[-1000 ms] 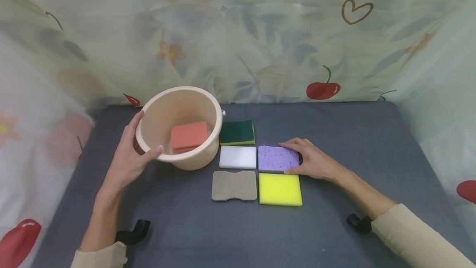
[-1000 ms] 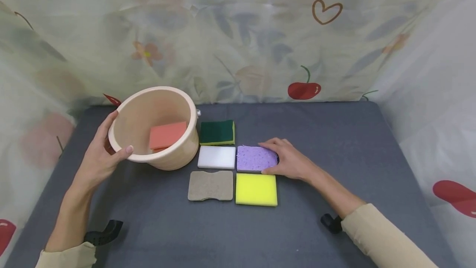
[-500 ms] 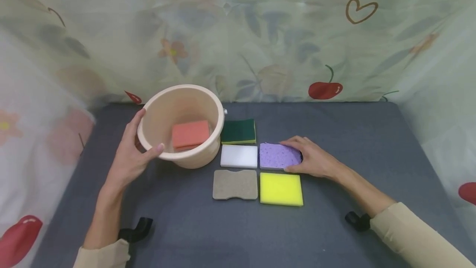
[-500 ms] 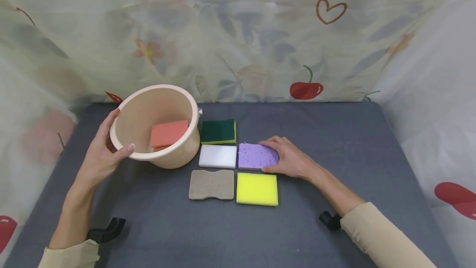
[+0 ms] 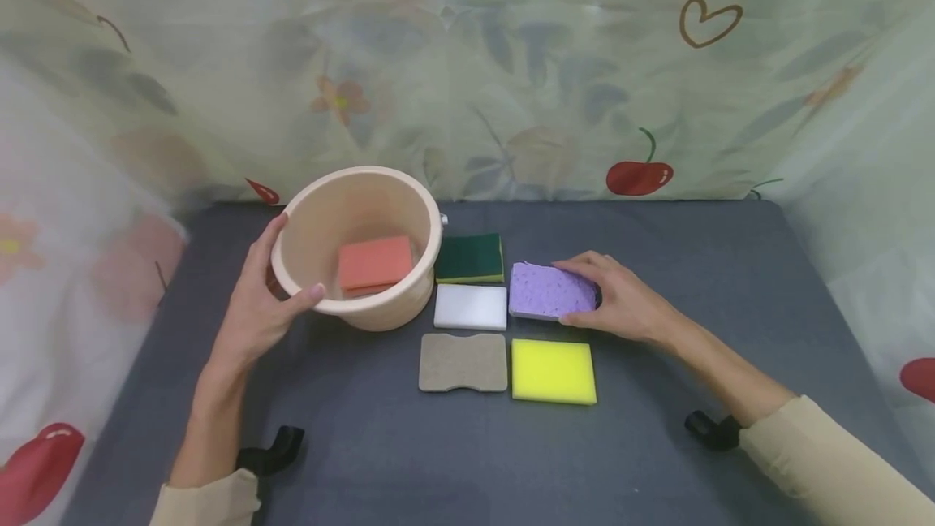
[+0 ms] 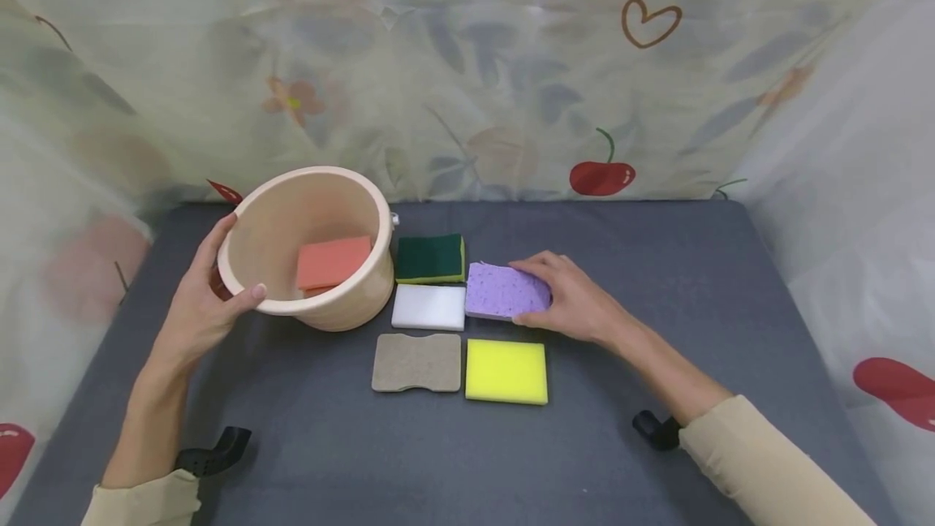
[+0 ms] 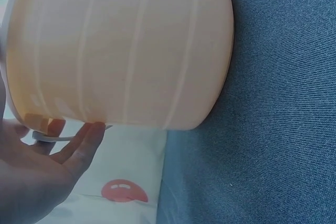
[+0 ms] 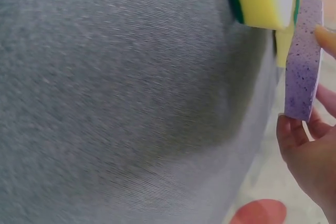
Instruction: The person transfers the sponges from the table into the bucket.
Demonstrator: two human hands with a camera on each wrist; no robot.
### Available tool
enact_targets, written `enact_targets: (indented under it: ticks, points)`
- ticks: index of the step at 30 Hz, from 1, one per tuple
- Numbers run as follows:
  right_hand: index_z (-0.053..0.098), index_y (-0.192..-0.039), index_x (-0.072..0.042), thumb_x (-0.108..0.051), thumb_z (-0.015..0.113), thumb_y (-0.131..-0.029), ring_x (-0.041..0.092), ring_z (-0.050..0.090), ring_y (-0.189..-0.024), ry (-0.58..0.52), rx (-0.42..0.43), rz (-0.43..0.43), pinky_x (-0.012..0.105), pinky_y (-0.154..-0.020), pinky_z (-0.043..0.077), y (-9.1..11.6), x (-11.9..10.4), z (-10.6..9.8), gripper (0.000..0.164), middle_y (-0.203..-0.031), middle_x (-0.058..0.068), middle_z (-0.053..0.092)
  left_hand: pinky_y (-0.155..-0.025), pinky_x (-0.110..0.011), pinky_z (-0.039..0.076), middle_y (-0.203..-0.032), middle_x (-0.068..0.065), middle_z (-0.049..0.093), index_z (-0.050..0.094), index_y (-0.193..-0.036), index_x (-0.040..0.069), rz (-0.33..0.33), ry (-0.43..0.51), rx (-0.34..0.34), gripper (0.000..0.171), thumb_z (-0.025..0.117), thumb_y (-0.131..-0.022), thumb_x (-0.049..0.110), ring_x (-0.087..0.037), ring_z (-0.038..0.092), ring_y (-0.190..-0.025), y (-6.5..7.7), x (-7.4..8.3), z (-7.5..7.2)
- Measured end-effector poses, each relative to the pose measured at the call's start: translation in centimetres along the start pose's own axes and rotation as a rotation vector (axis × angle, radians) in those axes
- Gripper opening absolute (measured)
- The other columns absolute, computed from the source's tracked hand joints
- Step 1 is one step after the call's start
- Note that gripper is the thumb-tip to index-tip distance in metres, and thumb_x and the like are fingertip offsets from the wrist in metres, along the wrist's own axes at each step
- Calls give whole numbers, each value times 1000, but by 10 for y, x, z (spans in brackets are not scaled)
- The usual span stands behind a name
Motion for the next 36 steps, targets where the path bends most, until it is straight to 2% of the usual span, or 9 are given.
enact_targets:
  ticks: [10,19,29,36]
  points:
    - [55,-142,-16,-35,83,-79,26,47,-119,29,18,-64,49,-94,44,-3,-23,-22,72,-132,5,54,-86,-11,43,-150,-18,29,22,-159,21,2,10,14,100,77,-79,-2,-35,44,-121,-1,-1,1]
    - [55,-142,-20,-36,82,-80,21,44,-117,33,16,-162,40,-86,46,-7,-44,-34,69,-131,0,54,-86,-9,40,-152,-18,27,21,-160,22,-10,8,11,101,79,-79,1,-37,42,-124,0,-2,2]
    - [55,-142,-16,-34,83,-79,22,46,-116,81,32,-238,39,-83,48,-13,-63,-54,70,-131,3,54,-87,-10,41,-149,-18,30,23,-159,24,0,3,21,99,78,-79,1,-34,44,-123,0,-2,2]
    - [56,-141,-18,-37,82,-79,19,47,-118,103,70,-292,39,-86,47,-19,-74,-64,70,-130,0,55,-87,-9,39,-146,-19,33,24,-159,24,0,-17,33,99,79,-79,3,-35,44,-122,1,-1,1]
Point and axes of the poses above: each hand's wrist, its own y-axis away from the middle knuckle, its own z-axis out of the palm, x = y × z, the point moved 3 cm from there along -y, towards the middle knuckle
